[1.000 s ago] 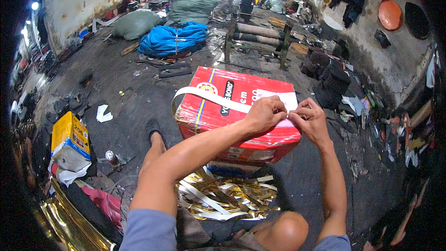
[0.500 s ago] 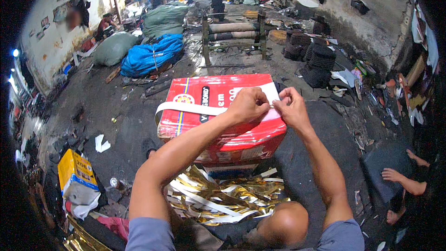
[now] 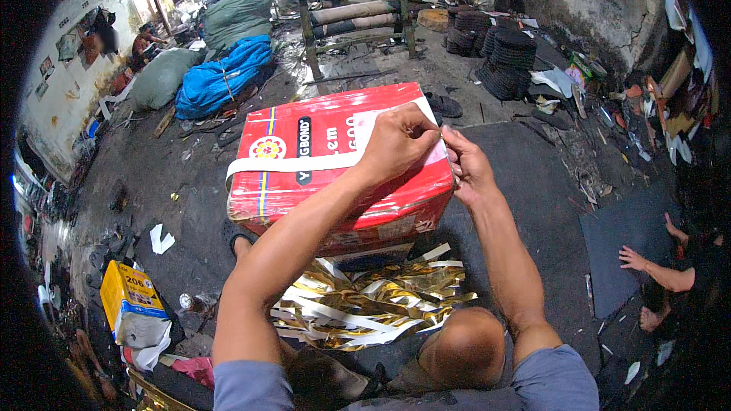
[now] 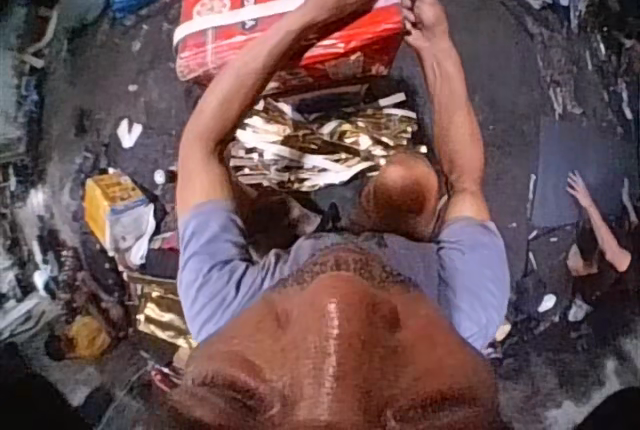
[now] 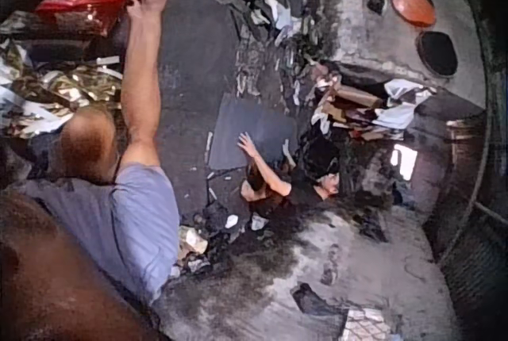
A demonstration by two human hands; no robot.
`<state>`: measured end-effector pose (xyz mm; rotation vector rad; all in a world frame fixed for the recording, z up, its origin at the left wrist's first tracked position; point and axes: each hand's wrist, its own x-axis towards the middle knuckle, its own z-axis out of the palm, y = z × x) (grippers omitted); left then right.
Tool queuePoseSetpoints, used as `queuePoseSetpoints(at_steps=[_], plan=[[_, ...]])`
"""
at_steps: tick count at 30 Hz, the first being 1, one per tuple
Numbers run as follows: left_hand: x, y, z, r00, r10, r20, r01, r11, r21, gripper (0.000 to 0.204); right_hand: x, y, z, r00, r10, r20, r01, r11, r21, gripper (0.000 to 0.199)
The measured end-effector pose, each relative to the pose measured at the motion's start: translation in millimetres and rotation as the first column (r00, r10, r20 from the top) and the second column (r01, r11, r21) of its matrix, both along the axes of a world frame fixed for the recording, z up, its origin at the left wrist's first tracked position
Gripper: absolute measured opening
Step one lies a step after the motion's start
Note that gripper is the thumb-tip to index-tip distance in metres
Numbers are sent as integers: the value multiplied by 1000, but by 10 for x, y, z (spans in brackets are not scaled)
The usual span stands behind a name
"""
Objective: The person sits on the floor and uses gold and white ribbons to decorate a red cardboard box. They wrap the ribbons around the box and secure them by hand.
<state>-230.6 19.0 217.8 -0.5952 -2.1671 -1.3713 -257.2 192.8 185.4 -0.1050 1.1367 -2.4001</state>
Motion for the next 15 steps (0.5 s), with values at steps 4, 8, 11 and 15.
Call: queuePoseSetpoints(at_steps=[4,8,11,15], plan=[[-18,42,8,1000,7,-18,-6,1000,6,12,-1,71,103,1000,-26,1,25,993,119,31],[-56,38,-3,1000,8,10,-8,1000,21,12,-216,19,611,948,11,-318,217,710,670,48],[-48,37,-3,999,30,-25,-30,1000,-6,12,-484,-168,544,682,252,-687,662,187,726,49],[-28,24,-27,999,20,48,-22,999,33,11,-499,-150,418,687,283,-669,639,203,742,38]])
